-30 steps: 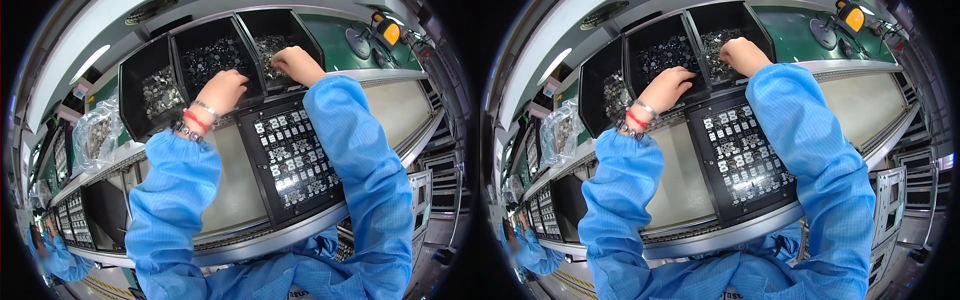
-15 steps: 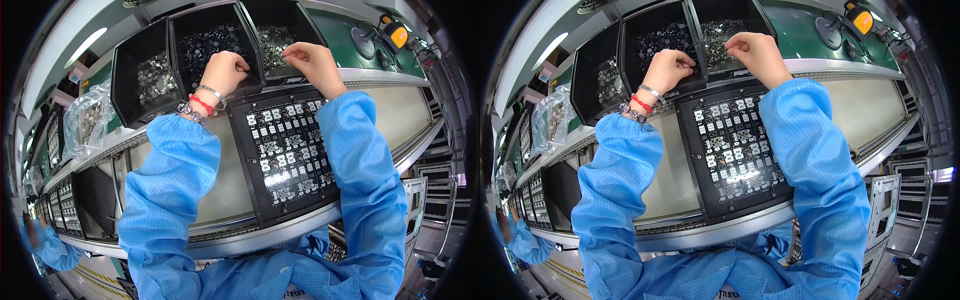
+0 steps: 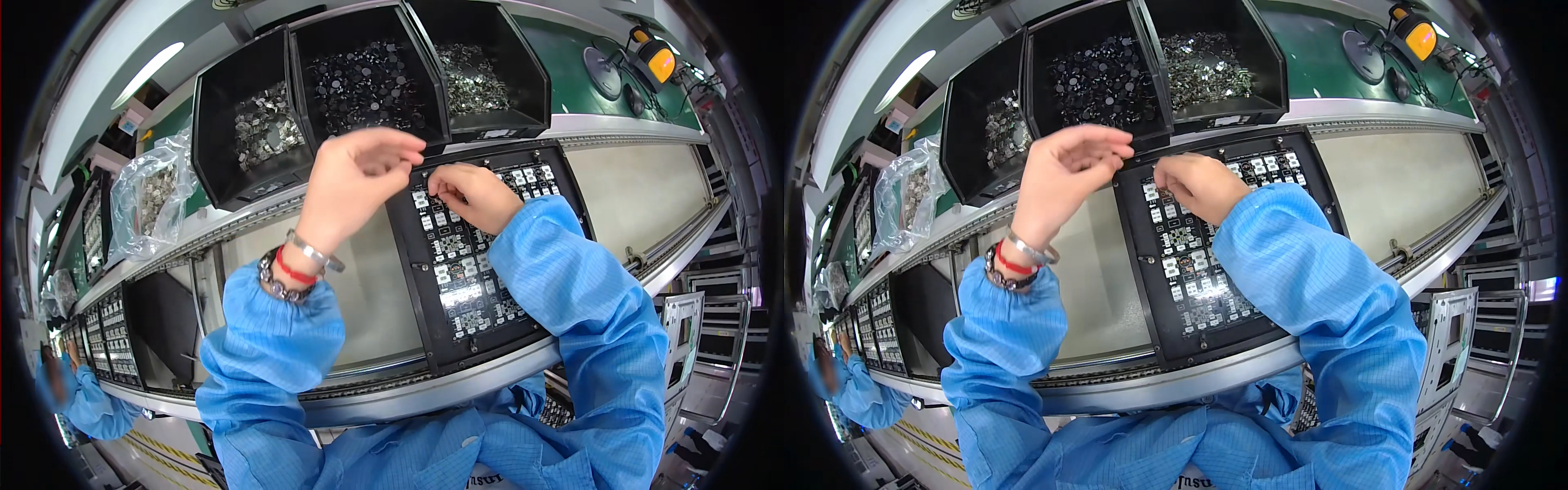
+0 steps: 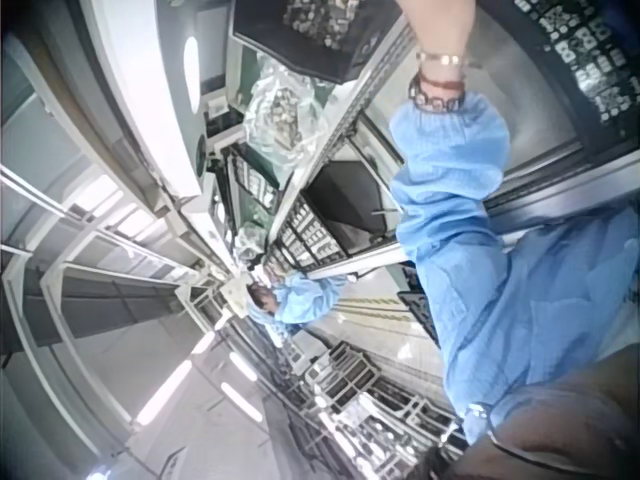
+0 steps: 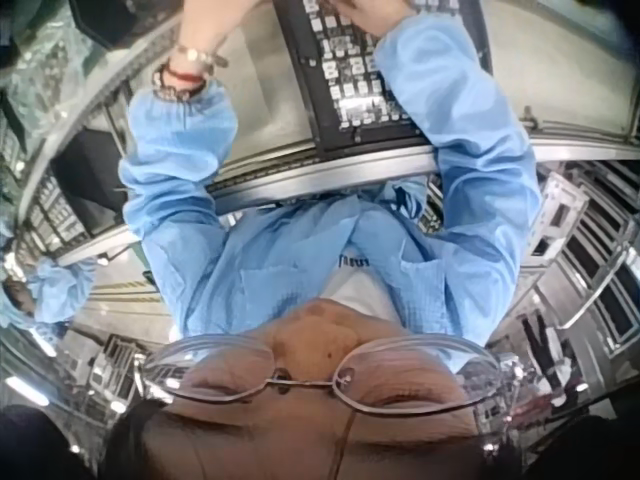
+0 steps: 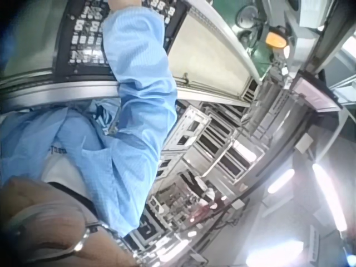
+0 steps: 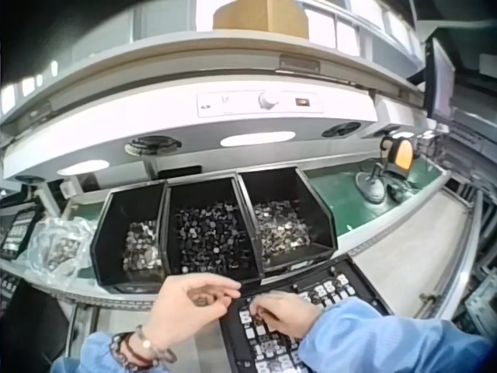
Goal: Picking and placing small electronic components into a PCB frame on an assembly line.
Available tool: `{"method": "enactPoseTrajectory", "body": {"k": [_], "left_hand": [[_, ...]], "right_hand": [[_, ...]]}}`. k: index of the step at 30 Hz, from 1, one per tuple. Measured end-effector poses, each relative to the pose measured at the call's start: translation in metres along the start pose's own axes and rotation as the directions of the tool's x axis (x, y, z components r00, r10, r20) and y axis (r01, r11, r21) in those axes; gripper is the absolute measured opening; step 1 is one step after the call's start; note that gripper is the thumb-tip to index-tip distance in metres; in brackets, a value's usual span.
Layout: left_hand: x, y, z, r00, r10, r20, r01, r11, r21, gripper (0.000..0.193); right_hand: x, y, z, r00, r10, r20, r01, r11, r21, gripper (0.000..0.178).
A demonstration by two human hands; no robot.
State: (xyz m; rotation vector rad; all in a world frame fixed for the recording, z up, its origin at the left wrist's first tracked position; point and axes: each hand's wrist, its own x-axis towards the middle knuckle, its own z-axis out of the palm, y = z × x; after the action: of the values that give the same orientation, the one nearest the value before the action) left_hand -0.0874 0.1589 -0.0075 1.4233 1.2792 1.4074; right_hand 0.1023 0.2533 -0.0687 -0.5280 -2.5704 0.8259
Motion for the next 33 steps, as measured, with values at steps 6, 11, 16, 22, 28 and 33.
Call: {"method": "enactPoseTrajectory", "body": {"k": [6, 11, 16, 22, 28, 33], "left_hand": [[-0.021, -0.022, -0.005, 0.989, -0.115, 0.091, 0.112, 0.993, 0.040, 0.016], [-0.018, -0.040, -0.008, 0.991, -0.080, 0.107, 0.080, 0.997, 0.002, 0.017], [-0.017, -0.046, -0.007, 0.985, -0.132, 0.110, 0.134, 0.991, -0.007, 0.019], [-0.014, -0.043, -0.002, 0.978, -0.186, 0.092, 0.168, 0.970, 0.176, 0.029], [-0.012, -0.041, 0.003, 0.986, -0.162, 0.046, 0.141, 0.944, 0.300, 0.031], [-0.008, -0.043, 0.009, 0.995, -0.102, 0.017, 0.092, 0.951, 0.296, 0.032]], "right_hand": [[0.003, -0.006, 0.001, 1.000, 0.017, -0.009, -0.018, 0.999, -0.033, 0.015], [0.003, -0.005, 0.002, 1.000, -0.031, -0.007, 0.030, 0.996, -0.089, 0.017], [0.002, -0.007, 0.001, 0.999, -0.044, -0.017, 0.042, 0.994, -0.106, 0.018], [0.007, -0.007, -0.003, 0.998, -0.003, 0.070, 0.010, 0.995, -0.103, 0.016], [0.007, -0.007, -0.006, 0.997, -0.013, 0.078, 0.022, 0.994, -0.107, 0.016], [0.006, -0.002, -0.001, 0.999, -0.015, 0.035, 0.018, 0.995, -0.097, 0.017]]}}
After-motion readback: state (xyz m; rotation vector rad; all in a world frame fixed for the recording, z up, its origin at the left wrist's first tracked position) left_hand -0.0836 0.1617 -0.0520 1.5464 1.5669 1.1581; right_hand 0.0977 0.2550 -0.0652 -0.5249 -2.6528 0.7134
